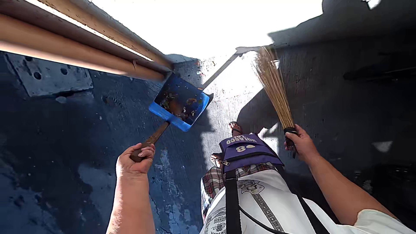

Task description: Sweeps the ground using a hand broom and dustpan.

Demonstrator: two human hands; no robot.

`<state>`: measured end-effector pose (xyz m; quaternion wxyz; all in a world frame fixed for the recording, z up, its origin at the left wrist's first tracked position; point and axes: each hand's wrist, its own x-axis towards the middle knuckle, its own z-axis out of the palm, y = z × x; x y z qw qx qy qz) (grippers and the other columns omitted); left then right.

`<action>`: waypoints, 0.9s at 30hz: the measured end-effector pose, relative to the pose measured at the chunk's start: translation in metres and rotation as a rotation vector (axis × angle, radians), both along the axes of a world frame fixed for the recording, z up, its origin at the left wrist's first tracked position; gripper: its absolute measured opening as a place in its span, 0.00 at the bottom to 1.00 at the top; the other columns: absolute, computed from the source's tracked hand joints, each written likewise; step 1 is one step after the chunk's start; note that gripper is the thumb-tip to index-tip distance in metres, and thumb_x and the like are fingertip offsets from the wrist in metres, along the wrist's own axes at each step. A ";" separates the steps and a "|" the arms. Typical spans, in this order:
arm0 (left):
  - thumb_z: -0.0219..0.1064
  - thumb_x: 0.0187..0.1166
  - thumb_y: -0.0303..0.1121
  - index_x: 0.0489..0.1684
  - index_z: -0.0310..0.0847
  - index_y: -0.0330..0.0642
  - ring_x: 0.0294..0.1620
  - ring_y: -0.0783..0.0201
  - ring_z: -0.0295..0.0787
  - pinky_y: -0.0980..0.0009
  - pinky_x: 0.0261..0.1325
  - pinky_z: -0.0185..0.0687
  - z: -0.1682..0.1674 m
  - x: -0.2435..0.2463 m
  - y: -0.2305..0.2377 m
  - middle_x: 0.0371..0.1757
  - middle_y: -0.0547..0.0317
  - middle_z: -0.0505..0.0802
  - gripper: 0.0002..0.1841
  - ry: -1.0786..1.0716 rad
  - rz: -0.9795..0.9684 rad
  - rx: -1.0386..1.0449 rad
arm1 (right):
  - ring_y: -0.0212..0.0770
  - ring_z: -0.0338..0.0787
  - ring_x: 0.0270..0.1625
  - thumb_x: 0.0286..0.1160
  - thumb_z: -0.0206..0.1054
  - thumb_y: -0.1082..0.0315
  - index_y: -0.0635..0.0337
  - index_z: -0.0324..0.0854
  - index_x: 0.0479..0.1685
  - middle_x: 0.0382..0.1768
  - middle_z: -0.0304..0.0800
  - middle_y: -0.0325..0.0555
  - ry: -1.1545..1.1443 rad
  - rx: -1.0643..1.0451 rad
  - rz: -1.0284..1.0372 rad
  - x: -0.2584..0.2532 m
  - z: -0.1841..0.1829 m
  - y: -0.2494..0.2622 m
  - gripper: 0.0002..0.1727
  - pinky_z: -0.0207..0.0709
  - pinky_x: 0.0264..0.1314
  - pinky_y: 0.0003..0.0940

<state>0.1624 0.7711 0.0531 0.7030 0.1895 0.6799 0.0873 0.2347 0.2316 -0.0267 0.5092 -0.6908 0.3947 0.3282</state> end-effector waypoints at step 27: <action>0.56 0.79 0.27 0.46 0.68 0.43 0.17 0.67 0.79 0.76 0.20 0.82 -0.017 0.060 0.036 0.28 0.53 0.80 0.04 -0.024 -0.242 -0.118 | 0.63 0.89 0.63 0.67 0.76 0.60 0.55 0.73 0.83 0.60 0.90 0.64 -0.054 -0.141 1.017 0.009 -0.079 0.299 0.38 0.78 0.66 0.69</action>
